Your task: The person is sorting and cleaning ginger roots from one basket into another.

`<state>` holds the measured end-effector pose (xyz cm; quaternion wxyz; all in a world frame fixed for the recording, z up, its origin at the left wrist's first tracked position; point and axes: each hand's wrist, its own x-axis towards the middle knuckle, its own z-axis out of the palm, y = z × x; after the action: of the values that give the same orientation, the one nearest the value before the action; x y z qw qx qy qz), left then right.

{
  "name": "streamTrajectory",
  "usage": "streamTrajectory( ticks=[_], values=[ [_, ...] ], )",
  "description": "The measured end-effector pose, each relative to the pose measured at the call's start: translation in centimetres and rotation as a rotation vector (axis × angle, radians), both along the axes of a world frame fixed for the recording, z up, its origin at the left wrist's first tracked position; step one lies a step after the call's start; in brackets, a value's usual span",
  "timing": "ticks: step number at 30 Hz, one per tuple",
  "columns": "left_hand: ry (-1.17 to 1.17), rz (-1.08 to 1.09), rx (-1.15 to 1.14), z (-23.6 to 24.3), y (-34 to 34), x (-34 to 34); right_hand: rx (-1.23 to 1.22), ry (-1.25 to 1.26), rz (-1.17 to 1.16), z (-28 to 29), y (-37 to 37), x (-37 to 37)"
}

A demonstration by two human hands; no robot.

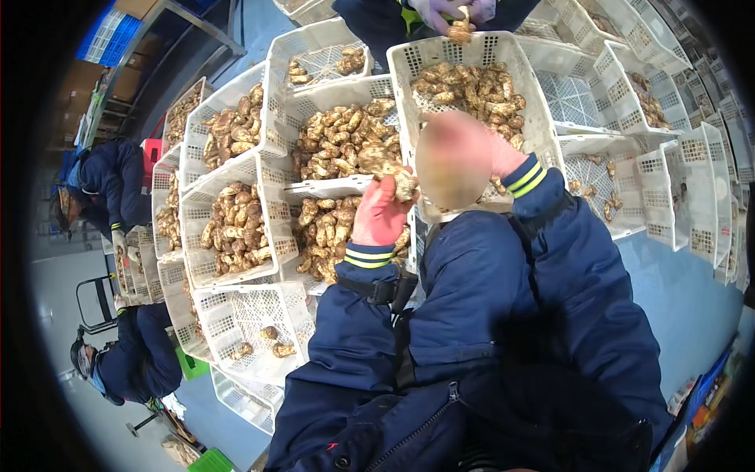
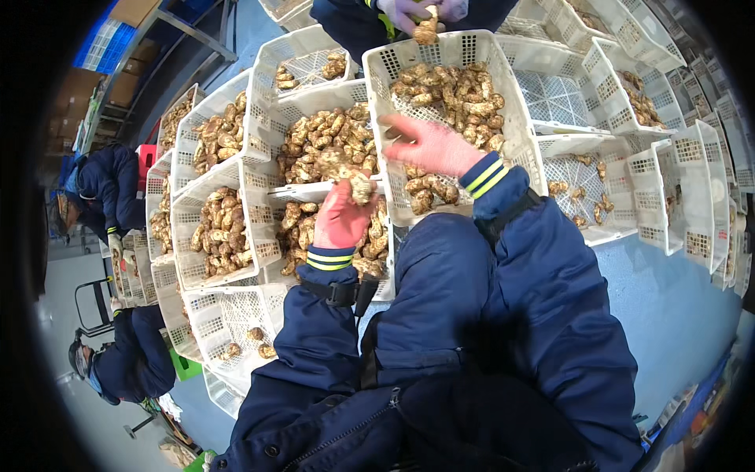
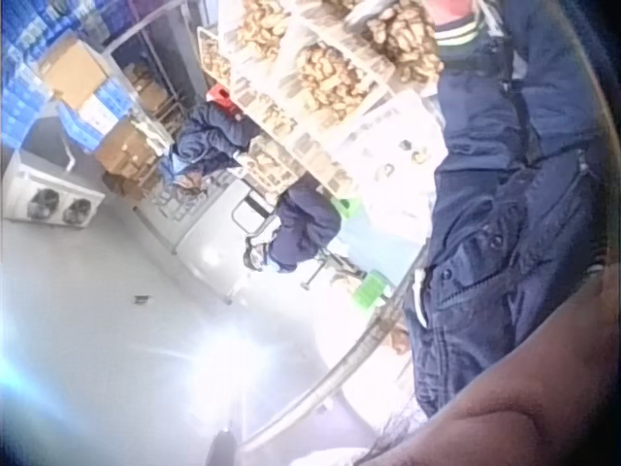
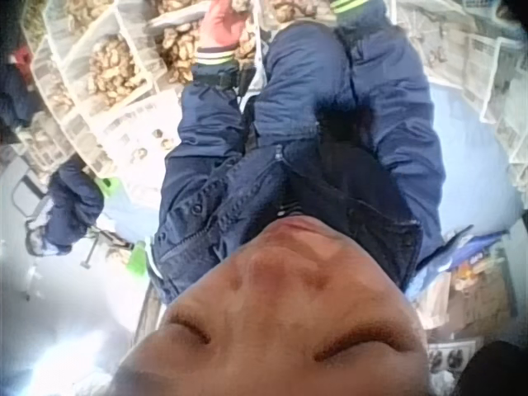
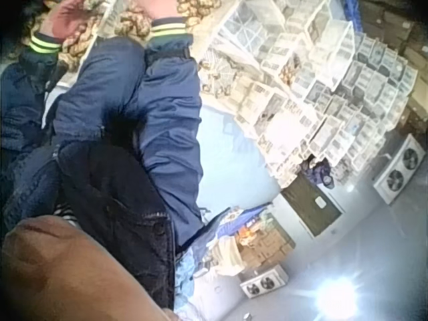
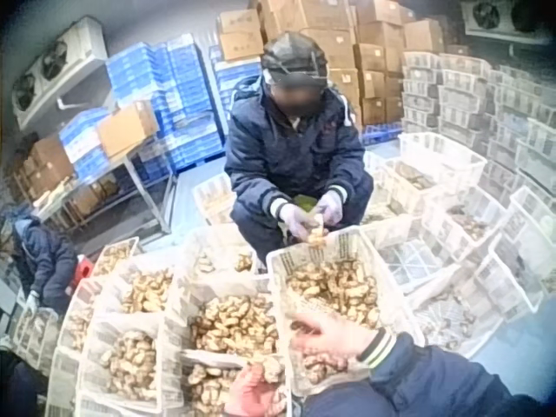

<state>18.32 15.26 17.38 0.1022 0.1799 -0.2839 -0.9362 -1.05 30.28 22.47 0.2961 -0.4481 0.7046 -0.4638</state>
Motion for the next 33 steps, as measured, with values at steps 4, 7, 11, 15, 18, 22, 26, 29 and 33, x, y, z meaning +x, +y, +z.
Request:
streamTrajectory(
  ticks=[4, 7, 11, 15, 18, 22, 26, 29, 33],
  values=[
    [-0.077, -0.007, -0.207, -2.9, -1.8, 1.9, 0.368, 0.068, -0.331, -4.0, 2.0, -3.8],
    [-0.255, -0.117, -0.419, -4.2, -2.7, 3.4, 0.826, 0.404, -0.209, -8.3, 3.1, -4.7],
    [-0.352, 0.038, -0.658, -3.6, -2.7, 3.0, 0.930, 0.292, -0.025, -12.0, 2.8, -4.0],
    [-0.265, 0.219, -0.966, -1.5, -1.7, 1.8, 0.949, 0.358, 0.146, -12.3, 1.3, -2.8],
    [-0.276, 0.222, -1.199, -0.1, -1.7, 1.5, 0.869, 0.324, 0.056, -11.8, 0.8, -2.5],
    [-0.193, 0.213, -1.094, 0.5, -1.6, 1.4, 0.855, 0.385, 0.068, -12.2, 1.1, -2.6],
    [-0.146, 0.217, -0.791, -1.2, -1.5, 1.7, 0.990, 0.294, 0.095, -13.2, 1.6, -2.6],
    [-0.213, 0.176, -0.730, -4.1, -2.3, 2.5, 0.916, 0.319, 0.169, -13.9, 1.5, -1.9],
    [-0.472, 0.209, -0.241, -9.1, -3.4, 3.1, 0.958, 0.224, 0.238, -14.7, 0.9, -0.6]
  ],
)
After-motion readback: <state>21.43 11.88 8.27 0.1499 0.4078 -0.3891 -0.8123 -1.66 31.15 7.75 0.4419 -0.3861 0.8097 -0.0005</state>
